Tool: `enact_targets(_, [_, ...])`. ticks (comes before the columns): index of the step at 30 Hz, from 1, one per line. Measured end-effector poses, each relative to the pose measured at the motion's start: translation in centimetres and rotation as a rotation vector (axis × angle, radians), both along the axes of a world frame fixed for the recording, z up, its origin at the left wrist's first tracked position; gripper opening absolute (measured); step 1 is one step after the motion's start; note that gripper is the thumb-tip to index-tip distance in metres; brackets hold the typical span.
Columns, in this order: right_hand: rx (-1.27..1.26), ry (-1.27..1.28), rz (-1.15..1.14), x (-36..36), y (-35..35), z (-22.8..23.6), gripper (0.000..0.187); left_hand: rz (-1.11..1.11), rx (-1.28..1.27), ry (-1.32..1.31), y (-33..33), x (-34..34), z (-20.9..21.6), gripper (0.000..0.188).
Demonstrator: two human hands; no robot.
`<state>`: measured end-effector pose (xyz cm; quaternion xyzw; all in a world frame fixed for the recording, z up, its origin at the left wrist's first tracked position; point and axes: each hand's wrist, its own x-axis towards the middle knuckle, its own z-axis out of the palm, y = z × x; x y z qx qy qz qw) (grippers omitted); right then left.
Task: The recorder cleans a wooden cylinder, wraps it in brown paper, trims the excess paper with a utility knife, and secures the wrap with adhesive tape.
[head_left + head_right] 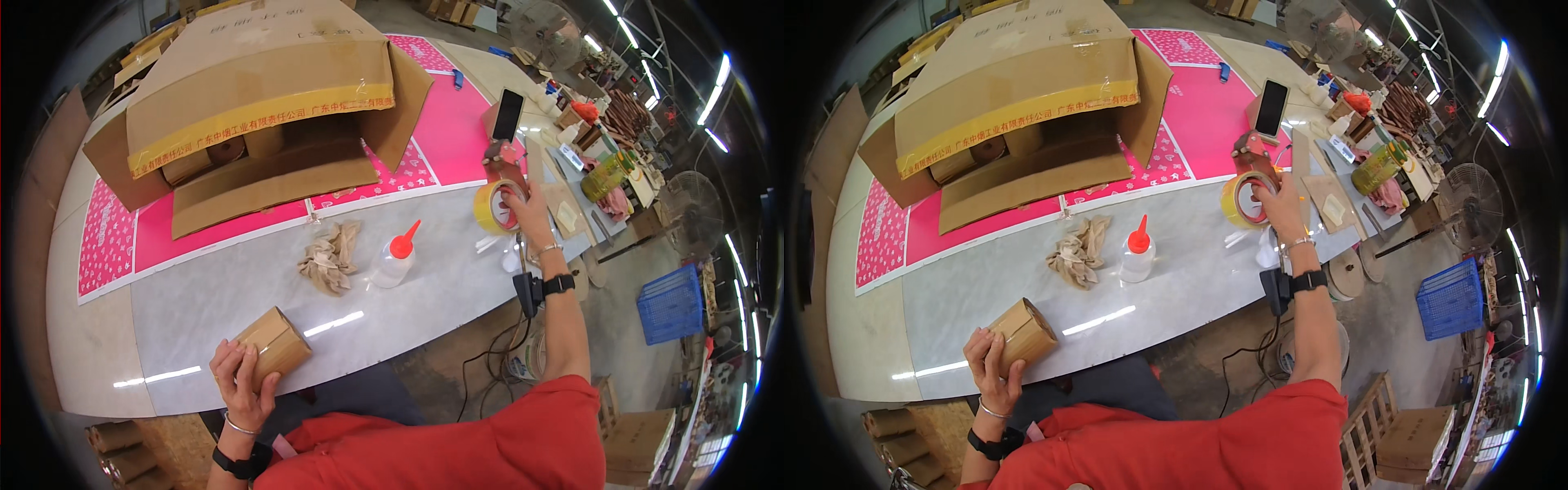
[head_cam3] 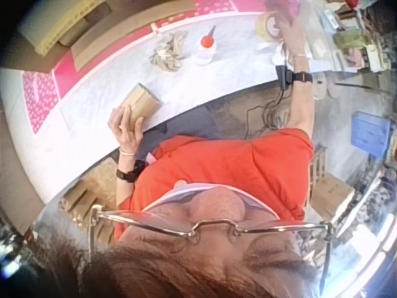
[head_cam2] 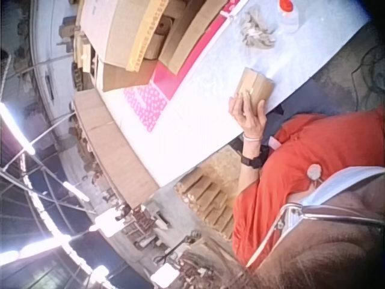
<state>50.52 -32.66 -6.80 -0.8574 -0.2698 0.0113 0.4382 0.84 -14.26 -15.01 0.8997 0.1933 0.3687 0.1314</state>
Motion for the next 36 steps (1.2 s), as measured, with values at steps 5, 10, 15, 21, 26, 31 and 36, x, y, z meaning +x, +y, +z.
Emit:
enact_targets(5, [0.410,0.357,0.115,-4.1,-2.7,1.4,0.032,-0.005,0.002,-0.008,0.0,-0.1,-0.1,0.046])
enact_targets(10, [0.573,0.416,0.156,-5.9,-3.9,1.1,0.038,0.004,-0.008,-0.039,0.1,-0.1,-0.4,0.047])
enact_targets(15, [0.660,0.392,0.175,-6.6,-3.8,0.9,0.043,-0.008,0.000,-0.052,0.1,0.0,-0.2,0.048])
enact_targets(21, [0.764,0.399,0.190,-7.1,-3.0,1.0,0.039,-0.038,0.029,-0.038,0.6,0.1,0.2,0.047])
enact_targets(26, [0.892,0.435,0.138,-6.2,-2.9,0.7,0.030,-0.028,-0.017,-0.029,1.5,0.8,1.2,0.042])
enact_targets(31, [1.003,0.480,0.061,-5.4,-3.5,-0.1,0.034,-0.043,-0.028,-0.033,0.1,1.4,1.9,0.039])
enact_targets(36, [1.063,0.516,-0.067,-3.6,-3.4,-2.7,0.033,-0.043,0.063,0.063,-1.1,1.6,2.9,0.037])
